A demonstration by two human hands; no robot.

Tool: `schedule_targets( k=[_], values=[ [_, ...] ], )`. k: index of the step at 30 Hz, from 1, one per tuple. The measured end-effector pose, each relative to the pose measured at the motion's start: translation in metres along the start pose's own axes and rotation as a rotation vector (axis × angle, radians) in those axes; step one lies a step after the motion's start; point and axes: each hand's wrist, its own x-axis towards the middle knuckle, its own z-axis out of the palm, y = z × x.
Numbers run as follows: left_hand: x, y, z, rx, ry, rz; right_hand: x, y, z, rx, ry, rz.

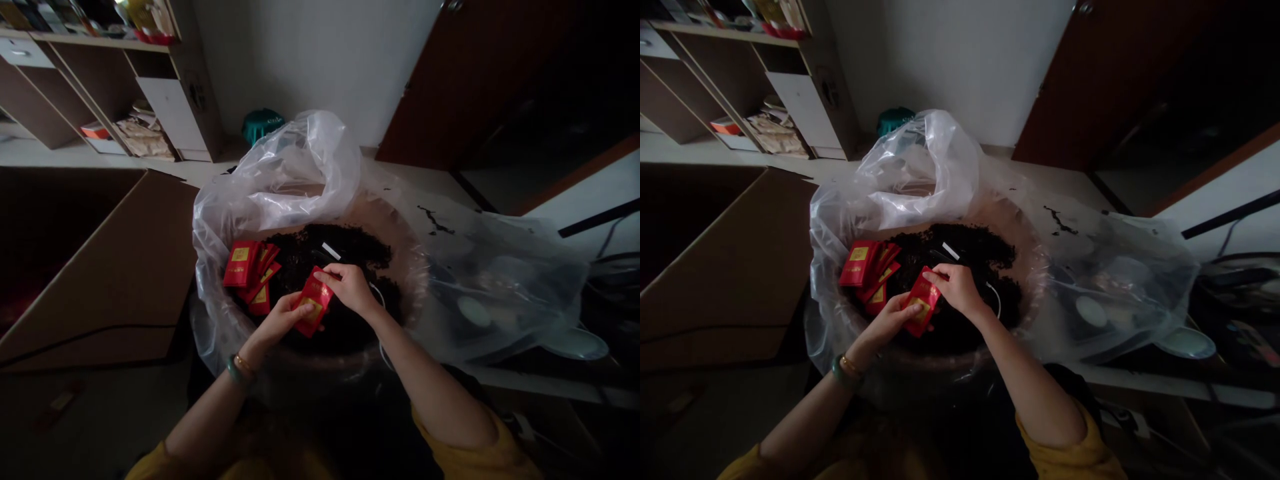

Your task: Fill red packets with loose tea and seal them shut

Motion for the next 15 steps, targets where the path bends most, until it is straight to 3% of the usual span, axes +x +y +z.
schedule_targets(
  k=[5,9,12,15],
  values=[
    [0.003,0.006,0.000,-0.038,0.018,-0.013,-0.004,0.001,0.008,-0.001,0.025,-0.039],
    [0.008,0.005,0.004,-0.068,0.095,-0.076,-0.004,0.004,0.012,-0.063,-0.005,-0.153],
    [0.012,0.002,0.005,-0.073,0.216,-0.094,0.003,0.017,0.004,-0.276,0.109,-0.210],
    [0.015,0.000,0.003,-0.096,0.302,-0.064,0.012,0.035,-0.008,-0.649,0.207,-0.149]
  ],
)
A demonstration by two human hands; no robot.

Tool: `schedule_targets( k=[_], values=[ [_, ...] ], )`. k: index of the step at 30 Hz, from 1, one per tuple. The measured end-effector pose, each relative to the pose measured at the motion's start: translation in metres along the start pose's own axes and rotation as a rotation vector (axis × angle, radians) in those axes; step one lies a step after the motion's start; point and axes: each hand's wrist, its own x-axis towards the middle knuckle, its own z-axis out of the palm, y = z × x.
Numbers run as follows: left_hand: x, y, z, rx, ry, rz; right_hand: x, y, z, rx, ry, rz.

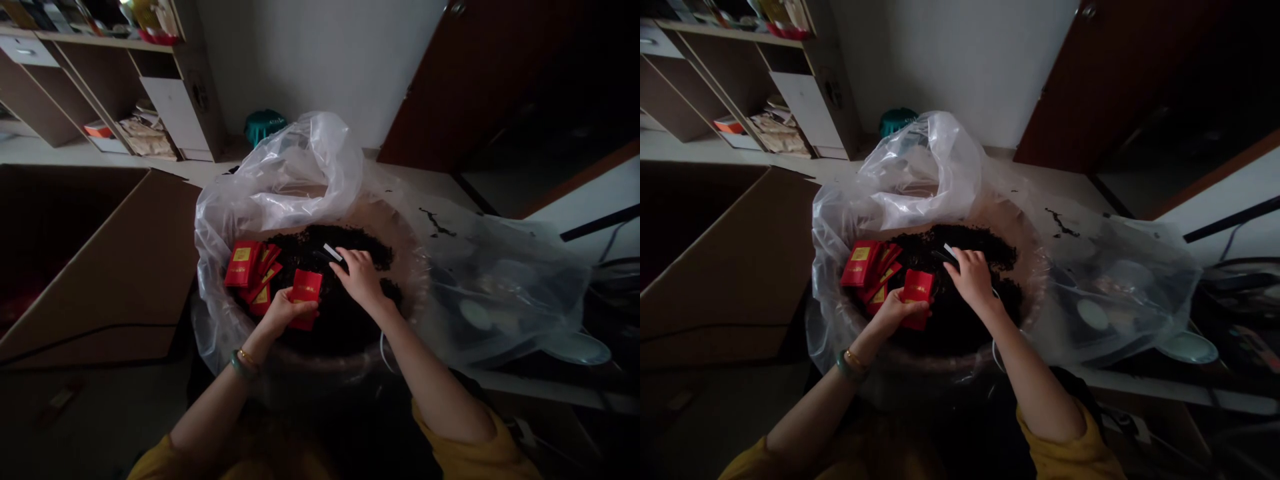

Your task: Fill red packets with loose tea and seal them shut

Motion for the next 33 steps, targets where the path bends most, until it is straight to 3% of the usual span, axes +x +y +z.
schedule_targets(
  k=[3,6,14,20,24,28,33],
  values=[
    [0.002,-0.002,-0.002,-0.003,0.019,0.012,0.003,0.013,0.007,-0.240,-0.116,0.065],
    [0.002,-0.002,-0.003,0.002,0.013,0.015,0.004,0.015,0.016,-0.291,-0.190,0.081],
    [0.000,0.001,0.001,-0.002,0.032,0.025,0.008,0.025,0.030,0.029,-0.185,0.227],
    [0.002,-0.002,-0.002,0.010,0.055,0.072,0.009,0.010,0.006,0.062,-0.160,0.184],
    [0.003,-0.002,-0.002,0.003,0.085,0.083,0.009,0.007,-0.018,0.118,-0.288,0.133],
    [0.002,-0.002,0.000,0.034,0.068,0.090,0.003,-0.003,-0.030,0.185,-0.427,-0.011],
    [0.002,-0.002,0.000,0.068,0.047,0.116,-0.004,-0.023,-0.040,0.097,-0.423,-0.066]
  ],
)
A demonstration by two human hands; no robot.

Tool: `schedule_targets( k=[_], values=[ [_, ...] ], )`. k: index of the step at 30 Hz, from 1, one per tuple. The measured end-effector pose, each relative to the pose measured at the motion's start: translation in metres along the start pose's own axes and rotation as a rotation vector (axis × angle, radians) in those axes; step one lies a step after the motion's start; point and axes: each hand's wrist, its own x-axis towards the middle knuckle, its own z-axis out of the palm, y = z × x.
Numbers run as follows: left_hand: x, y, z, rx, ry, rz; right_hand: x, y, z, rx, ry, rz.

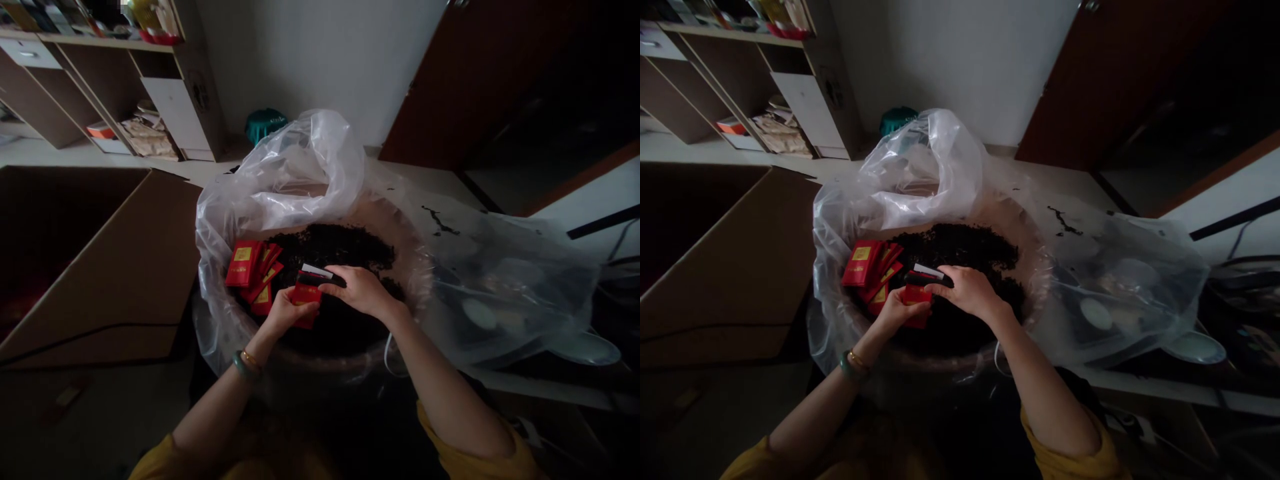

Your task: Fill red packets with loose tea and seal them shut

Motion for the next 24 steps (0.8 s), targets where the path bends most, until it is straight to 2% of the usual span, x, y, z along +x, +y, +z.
schedule_targets(
  k=[7,12,17,24],
  values=[
    [0.000,-0.003,0.001,0.051,-0.029,0.048,-0.003,-0.012,-0.001,-0.050,-0.019,0.075],
    [-0.001,-0.004,0.001,0.083,-0.014,0.047,-0.001,-0.012,0.009,0.021,0.053,0.080],
    [0.000,-0.006,0.000,0.082,-0.019,0.021,-0.001,-0.013,0.009,0.009,0.073,0.067],
    [0.001,-0.007,-0.001,0.093,-0.029,0.043,-0.001,-0.012,0.003,0.007,0.018,0.081]
  ],
)
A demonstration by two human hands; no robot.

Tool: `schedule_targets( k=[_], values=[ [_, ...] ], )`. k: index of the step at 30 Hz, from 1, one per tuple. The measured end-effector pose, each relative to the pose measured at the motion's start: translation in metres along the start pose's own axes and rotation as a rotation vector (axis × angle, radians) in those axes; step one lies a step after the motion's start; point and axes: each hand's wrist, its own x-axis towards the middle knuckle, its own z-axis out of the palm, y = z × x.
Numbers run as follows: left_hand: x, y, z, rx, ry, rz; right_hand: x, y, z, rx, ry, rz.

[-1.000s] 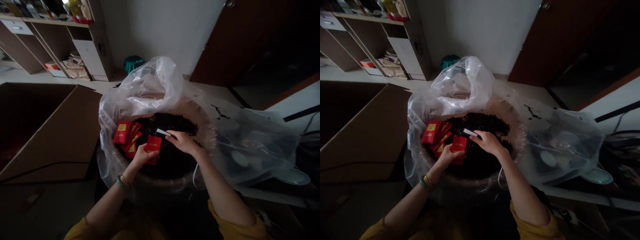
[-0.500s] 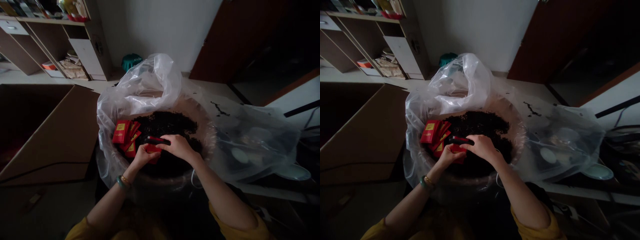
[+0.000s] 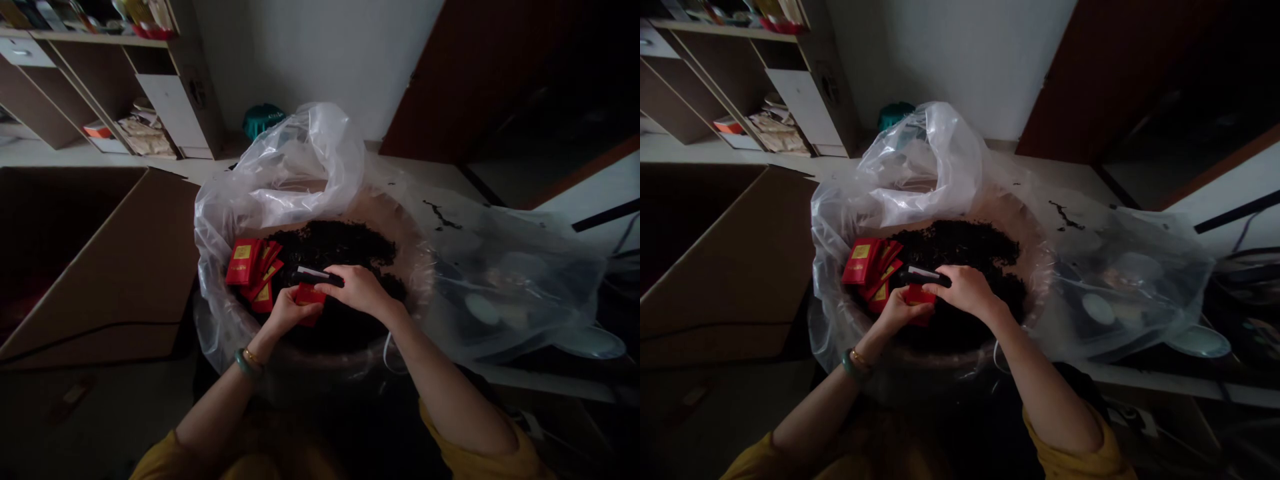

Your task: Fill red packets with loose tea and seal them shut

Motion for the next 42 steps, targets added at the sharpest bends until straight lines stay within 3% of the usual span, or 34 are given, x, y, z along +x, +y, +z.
schedule_targets(
  k=[10,23,30,36,42],
  values=[
    [-0.0012,0.0019,0.0016,-0.034,-0.002,-0.025,0.0016,0.0077,0.0067,0.087,0.052,-0.083],
    [-0.0018,0.0029,0.0021,-0.054,0.003,-0.037,0.0020,0.0102,0.0020,0.065,0.057,-0.046],
    [-0.0025,0.0064,0.0025,0.016,0.051,0.025,0.0015,0.0110,0.0043,0.022,0.062,-0.056],
    [-0.0037,0.0096,0.0003,-0.073,0.105,0.114,0.0010,0.0091,0.0050,-0.009,0.044,-0.073],
    [-0.0025,0.0073,-0.0012,-0.074,0.112,0.113,0.0001,0.0052,0.0036,-0.006,0.018,-0.083]
  ],
)
